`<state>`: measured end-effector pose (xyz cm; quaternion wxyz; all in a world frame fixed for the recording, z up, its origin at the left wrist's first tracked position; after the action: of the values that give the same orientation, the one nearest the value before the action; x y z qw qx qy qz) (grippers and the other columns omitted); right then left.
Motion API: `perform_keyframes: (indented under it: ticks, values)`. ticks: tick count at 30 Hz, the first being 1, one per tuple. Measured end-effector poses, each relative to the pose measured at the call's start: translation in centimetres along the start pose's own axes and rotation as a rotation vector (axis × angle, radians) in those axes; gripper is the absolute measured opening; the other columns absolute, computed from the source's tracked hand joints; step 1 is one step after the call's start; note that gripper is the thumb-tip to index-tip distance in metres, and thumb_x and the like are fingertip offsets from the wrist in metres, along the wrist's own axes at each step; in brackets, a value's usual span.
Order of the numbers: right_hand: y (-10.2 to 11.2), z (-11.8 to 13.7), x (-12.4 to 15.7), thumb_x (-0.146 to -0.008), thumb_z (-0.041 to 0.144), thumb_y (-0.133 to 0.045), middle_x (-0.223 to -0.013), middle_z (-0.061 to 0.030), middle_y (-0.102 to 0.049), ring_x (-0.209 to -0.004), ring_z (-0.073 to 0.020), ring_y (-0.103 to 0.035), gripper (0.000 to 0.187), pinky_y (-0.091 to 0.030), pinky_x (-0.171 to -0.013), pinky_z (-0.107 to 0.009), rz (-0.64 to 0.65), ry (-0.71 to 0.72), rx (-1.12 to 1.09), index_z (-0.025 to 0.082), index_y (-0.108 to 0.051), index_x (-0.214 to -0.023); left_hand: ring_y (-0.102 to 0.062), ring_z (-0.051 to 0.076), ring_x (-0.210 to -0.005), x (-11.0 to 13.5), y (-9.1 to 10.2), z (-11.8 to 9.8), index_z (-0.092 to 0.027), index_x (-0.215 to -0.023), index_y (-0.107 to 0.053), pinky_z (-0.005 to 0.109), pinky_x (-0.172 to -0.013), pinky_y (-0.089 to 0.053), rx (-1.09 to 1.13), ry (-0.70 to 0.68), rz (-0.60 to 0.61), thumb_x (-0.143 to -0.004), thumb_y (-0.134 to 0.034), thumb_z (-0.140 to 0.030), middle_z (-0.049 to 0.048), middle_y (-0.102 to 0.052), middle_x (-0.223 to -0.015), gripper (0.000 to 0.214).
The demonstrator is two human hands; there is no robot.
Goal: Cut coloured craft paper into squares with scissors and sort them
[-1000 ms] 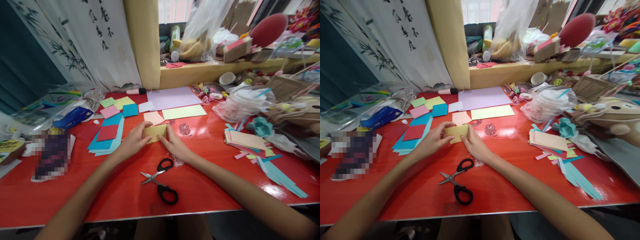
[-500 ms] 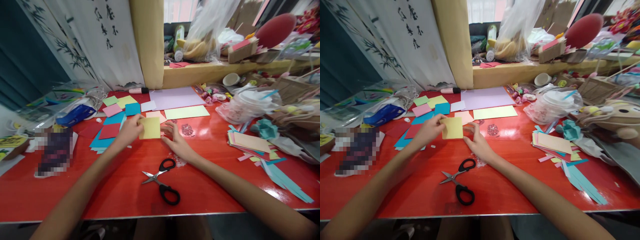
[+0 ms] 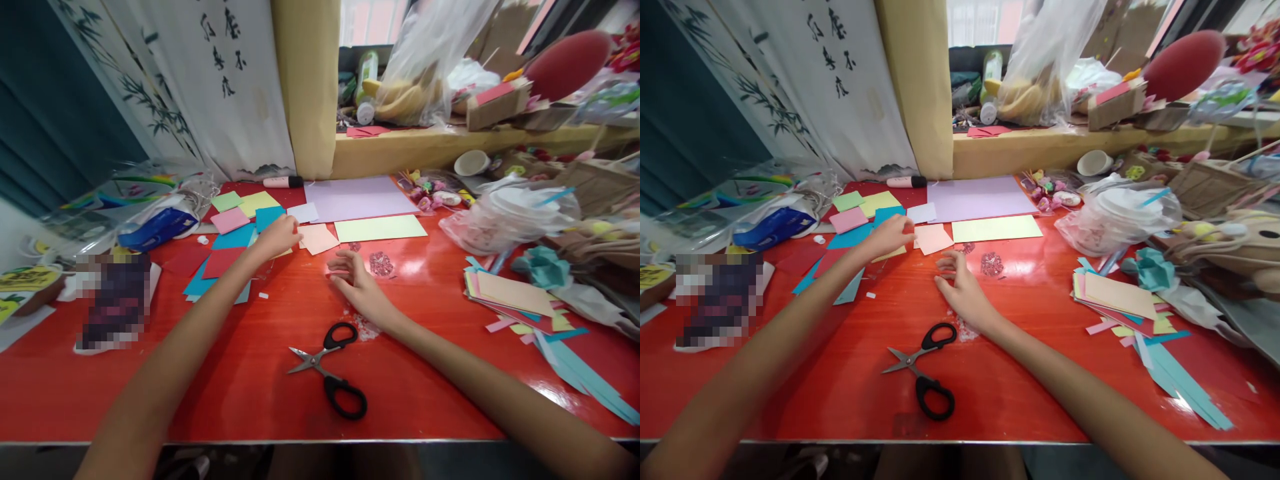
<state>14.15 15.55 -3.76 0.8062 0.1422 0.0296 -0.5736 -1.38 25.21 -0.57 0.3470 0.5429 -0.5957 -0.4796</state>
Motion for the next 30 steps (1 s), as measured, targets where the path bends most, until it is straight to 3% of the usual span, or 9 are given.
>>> perform_keyframes:
  ticks: [3, 6, 11, 14, 18, 22, 26, 30]
  values:
    - [0.1, 0.3, 0.0, -0.084, 0.023, -0.049, -0.110, -0.0094, -0.050, -0.100, -0.0173, -0.055, 0.034, -0.045, -0.093, -0.041, -0.008, 0.023, -0.004, 0.022, -0.032, -0.114, -0.052, 0.024, -0.105, -1.7, -2.3, -1.5, -0.015, -0.102, -0.055, 0.031, -0.088, -0.040, 0.068, -0.086, 0.097, -0.075, -0.054, -0.027, 0.0110, -0.054, -0.111, 0.030]
    - [0.0, 0.4, 0.0, -0.084, 0.023, -0.047, -0.107, -0.0090, -0.049, -0.092, -0.0162, -0.055, 0.035, -0.046, -0.089, -0.039, -0.002, 0.032, -0.017, 0.021, -0.030, -0.115, -0.055, 0.026, -0.096, -2.3, -3.2, -1.9, -0.014, -0.095, -0.056, 0.033, -0.082, -0.042, 0.115, -0.089, 0.147, -0.068, -0.059, -0.028, 0.0125, -0.054, -0.106, 0.031]
    - [0.0, 0.2, 0.0, -0.085, 0.023, -0.047, -0.105, -0.0078, -0.049, -0.088, -0.0155, -0.054, 0.035, -0.047, -0.084, -0.038, -0.005, 0.017, -0.026, 0.021, -0.032, -0.117, -0.057, 0.024, -0.069, -2.0, -2.1, -2.5, -0.017, -0.066, -0.057, 0.032, -0.065, -0.043, 0.190, -0.063, 0.214, -0.054, -0.068, -0.021, 0.0051, -0.056, -0.066, 0.017]
    - [0.9, 0.3, -0.1, -0.083, 0.025, -0.051, -0.105, -0.0072, -0.048, -0.095, -0.0162, -0.053, 0.035, -0.045, -0.088, -0.038, -0.092, 0.037, -0.063, 0.022, -0.034, -0.113, -0.055, 0.022, -0.063, -1.1, -0.6, -3.3, -0.018, -0.054, -0.052, 0.032, -0.061, -0.041, 0.250, -0.066, 0.189, -0.059, -0.067, -0.022, 0.0020, -0.050, -0.053, 0.016]
    - [3.1, -0.3, -0.2, -0.079, 0.033, -0.057, -0.115, -0.0102, -0.047, -0.111, -0.0189, -0.048, 0.041, -0.041, -0.095, -0.038, -0.275, -0.007, -0.144, 0.022, -0.036, -0.113, -0.057, 0.020, -0.070, 2.1, 0.1, -5.4, -0.017, -0.075, -0.060, 0.031, -0.062, -0.044, 0.416, -0.118, 0.117, -0.080, -0.051, -0.038, 0.0038, -0.058, -0.067, 0.023]
    - [3.6, -0.1, -0.6, -0.081, 0.038, -0.056, -0.126, -0.0116, -0.048, -0.116, -0.0197, -0.048, 0.043, -0.038, -0.100, -0.040, -0.237, -0.024, -0.113, 0.022, -0.040, -0.117, -0.058, 0.019, -0.092, 6.0, -1.6, -7.2, -0.020, -0.101, -0.055, 0.031, -0.077, -0.048, 0.775, -0.177, 0.064, -0.082, -0.054, -0.035, 0.0075, -0.061, -0.104, 0.024]
    - [3.5, 0.4, -0.9, -0.085, 0.037, -0.053, -0.113, -0.0079, -0.058, -0.106, -0.0184, -0.055, 0.026, -0.038, -0.100, -0.041, -0.169, 0.036, -0.043, 0.022, -0.051, -0.106, -0.055, 0.018, -0.102, 7.4, -3.0, -5.6, -0.019, -0.108, -0.045, 0.031, -0.087, -0.045, 0.908, -0.027, -0.121, -0.080, -0.059, -0.033, 0.0086, -0.056, -0.113, 0.034]
    - [3.7, 0.0, -1.0, -0.082, 0.037, -0.057, -0.119, -0.0088, -0.054, -0.112, -0.0184, -0.052, 0.034, -0.038, -0.102, -0.041, -0.196, 0.051, -0.054, 0.022, -0.047, -0.111, -0.057, 0.016, -0.101, 7.4, -2.7, -4.3, -0.019, -0.107, -0.044, 0.031, -0.093, -0.042, 0.956, 0.023, -0.234, -0.083, -0.057, -0.032, 0.0062, -0.060, -0.103, 0.031]
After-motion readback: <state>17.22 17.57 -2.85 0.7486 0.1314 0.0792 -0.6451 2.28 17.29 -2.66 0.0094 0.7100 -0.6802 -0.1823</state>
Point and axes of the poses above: each hand's wrist, its own x-axis away from the middle knuckle, its own y-axis out of the back of the hand, z = x × y, the point moved 10 cm from there along -x, towards the middle knuckle
